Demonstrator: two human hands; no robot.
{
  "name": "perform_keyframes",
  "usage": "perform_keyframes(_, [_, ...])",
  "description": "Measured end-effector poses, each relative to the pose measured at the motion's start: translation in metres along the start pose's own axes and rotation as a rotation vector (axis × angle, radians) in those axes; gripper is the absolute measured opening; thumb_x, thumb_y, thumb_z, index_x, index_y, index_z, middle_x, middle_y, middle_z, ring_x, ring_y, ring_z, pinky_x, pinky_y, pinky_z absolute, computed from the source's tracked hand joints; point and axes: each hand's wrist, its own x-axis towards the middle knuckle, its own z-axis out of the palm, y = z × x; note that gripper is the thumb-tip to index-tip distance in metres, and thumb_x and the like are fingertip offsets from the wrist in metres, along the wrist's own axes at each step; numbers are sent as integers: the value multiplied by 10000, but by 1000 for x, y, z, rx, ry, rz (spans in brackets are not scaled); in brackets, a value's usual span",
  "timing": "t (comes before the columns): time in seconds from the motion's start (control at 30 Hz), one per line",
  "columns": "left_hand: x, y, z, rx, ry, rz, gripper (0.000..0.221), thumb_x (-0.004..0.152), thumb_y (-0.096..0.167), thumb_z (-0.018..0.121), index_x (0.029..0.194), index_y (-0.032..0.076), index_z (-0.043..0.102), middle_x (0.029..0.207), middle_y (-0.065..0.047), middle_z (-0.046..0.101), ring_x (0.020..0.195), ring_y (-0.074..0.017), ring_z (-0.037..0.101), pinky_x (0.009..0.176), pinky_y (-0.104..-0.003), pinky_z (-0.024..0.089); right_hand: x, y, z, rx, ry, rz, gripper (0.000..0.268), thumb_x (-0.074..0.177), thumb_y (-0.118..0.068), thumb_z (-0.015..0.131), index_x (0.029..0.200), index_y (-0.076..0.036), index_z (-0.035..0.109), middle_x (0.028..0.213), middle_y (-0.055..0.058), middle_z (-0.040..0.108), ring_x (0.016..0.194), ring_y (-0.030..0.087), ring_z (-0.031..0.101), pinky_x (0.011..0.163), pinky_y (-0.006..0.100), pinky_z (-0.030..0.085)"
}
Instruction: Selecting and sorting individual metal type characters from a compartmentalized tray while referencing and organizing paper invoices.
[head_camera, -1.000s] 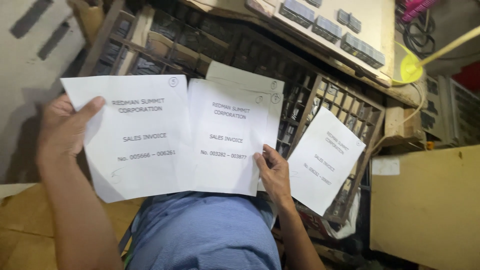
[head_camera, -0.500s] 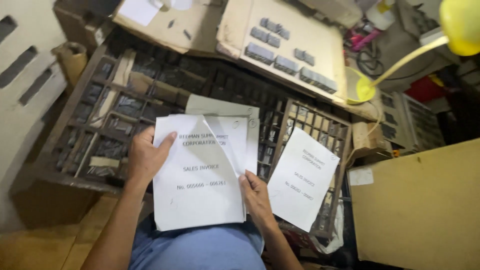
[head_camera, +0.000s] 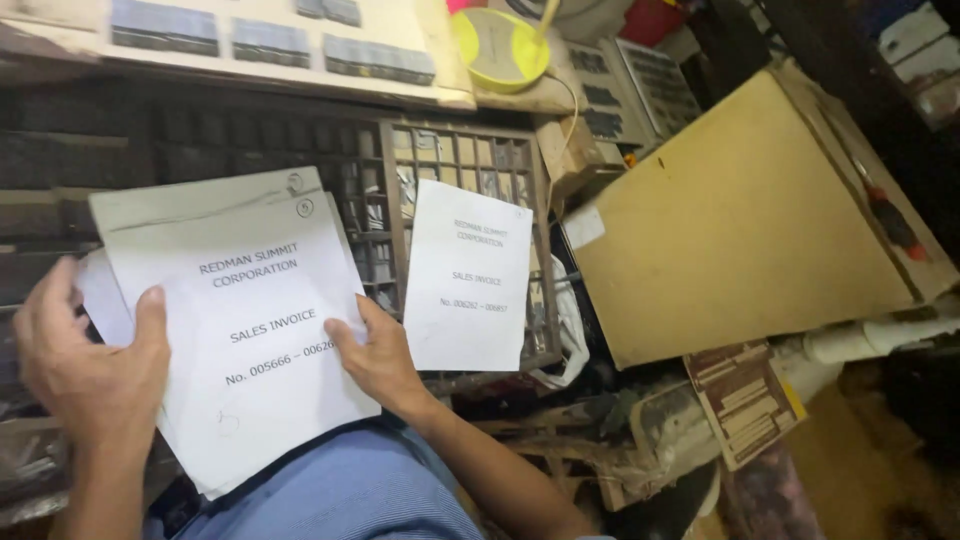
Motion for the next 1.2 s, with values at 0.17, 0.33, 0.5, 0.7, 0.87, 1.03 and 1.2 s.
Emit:
perform_keyframes(0.17, [-9, 14, -15, -6, -154, -104, 676, 989, 32, 810, 1554, -202, 521, 1389, -363, 593, 1148, -422, 607, 922, -493, 520, 8, -5, -8, -28, 76, 60, 515, 909, -339, 620, 1354, -79, 615, 1269, 66, 704, 1178, 202, 663, 1011, 330, 531])
perform_keyframes(0.33, [-15, 13, -9, 59, -168, -35, 735, 968, 34, 819, 1571, -237, 497, 1379, -393, 651, 1090, -446, 645, 887, -510, 543, 13, -8, -16, -2, 134, 81, 554, 882, -340, 642, 1378, -94, 610, 1255, 57, 730, 1140, 188, 694, 974, 309, 561])
perform_keyframes(0.5, [-5, 33, -12, -53, -234, -162, 734, 960, -5, 775, 1572, -213, 428, 1351, -403, 609, 1042, -444, 619, 879, -505, 518, 14, 8, -12, 29, 163, -21, 510, 919, -338, 642, 1349, -64, 623, 1209, 77, 737, 1112, 210, 701, 949, 326, 580])
perform_keyframes(0.7, [2, 51, -13, -102, -314, -261, 569, 995, 21, 706, 1504, -106, 484, 1291, -276, 650, 1029, -383, 628, 853, -476, 506, 17, 24, -1, -71, 172, -155, 491, 963, -402, 574, 1296, -46, 631, 1171, 90, 718, 1062, 242, 681, 895, 362, 560])
perform_keyframes(0.87, [-3, 46, -3, -99, -269, -245, 731, 1064, -35, 694, 1664, -151, 293, 1295, -377, 649, 1038, -422, 668, 844, -473, 536, 21, 33, 0, -146, 191, -183, 626, 958, -468, 540, 1363, 7, 576, 1314, 163, 675, 1217, 318, 642, 974, 410, 539])
perform_keyframes(1.03, [13, 66, -8, -49, -368, -291, 655, 1020, 40, 540, 1619, -106, 321, 1460, -394, 537, 1233, -565, 513, 992, -590, 393, 22, 28, -1, -166, 159, -44, 833, 906, -593, 498, 1466, 23, 478, 1501, 217, 528, 1405, 359, 499, 1124, 441, 429])
perform_keyframes(1.2, [8, 47, 9, 57, -416, -246, 691, 1037, 92, 522, 1583, -176, 193, 1573, -473, 335, 1422, -600, 339, 1155, -583, 271, 24, 26, -7, -443, 284, -252, 669, 950, -500, 471, 1441, -46, 494, 1267, 180, 584, 895, 300, 627, 766, 479, 548])
